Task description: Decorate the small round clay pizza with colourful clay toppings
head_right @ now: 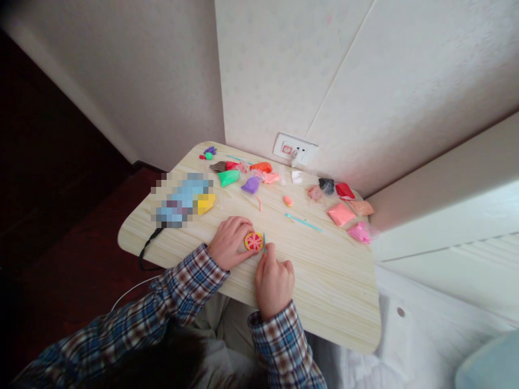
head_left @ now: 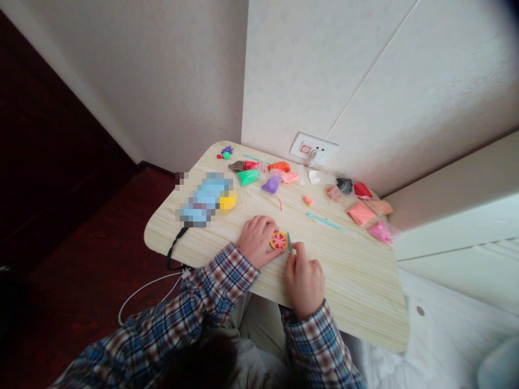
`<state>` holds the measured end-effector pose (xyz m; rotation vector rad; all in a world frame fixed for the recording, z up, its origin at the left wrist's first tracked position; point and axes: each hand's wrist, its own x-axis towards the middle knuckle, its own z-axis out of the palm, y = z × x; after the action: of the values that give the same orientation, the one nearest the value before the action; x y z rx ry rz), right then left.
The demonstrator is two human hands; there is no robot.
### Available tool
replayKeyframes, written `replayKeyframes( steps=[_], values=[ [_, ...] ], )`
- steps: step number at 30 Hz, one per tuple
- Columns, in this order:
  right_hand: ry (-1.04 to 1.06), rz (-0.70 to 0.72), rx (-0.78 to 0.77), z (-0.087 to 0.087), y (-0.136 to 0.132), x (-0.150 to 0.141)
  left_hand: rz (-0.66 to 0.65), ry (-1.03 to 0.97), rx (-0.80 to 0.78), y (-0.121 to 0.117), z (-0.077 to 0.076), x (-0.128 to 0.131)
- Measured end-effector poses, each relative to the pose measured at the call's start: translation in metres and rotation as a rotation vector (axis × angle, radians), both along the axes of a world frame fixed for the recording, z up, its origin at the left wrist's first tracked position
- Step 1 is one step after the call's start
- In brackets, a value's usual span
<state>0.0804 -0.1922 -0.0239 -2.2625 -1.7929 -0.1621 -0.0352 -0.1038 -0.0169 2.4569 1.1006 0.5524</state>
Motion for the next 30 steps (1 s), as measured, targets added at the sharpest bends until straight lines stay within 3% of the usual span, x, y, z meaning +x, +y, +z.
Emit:
replayKeyframes(
  steps=[5,13,20,30],
  values=[
    [0.051,-0.009,0.017,0.001,0.017,0.007,0.003,-0.023,-0.029,0.0,0.0,-0.001],
    [0.252,0.013,0.14,-0.005,0.002,0.03,-0.188,-0.059,0.004,-0.001,-0.006,-0.006],
    [0.3,0.081,0.165,-0.008,0.001,0.035,-0.046,-0.034,-0.023,-0.003,-0.003,0.001],
    [0.294,0.107,0.147,-0.008,-0.017,0.022,-0.055,-0.015,0.014,-0.004,-0.001,0.001]
  ],
)
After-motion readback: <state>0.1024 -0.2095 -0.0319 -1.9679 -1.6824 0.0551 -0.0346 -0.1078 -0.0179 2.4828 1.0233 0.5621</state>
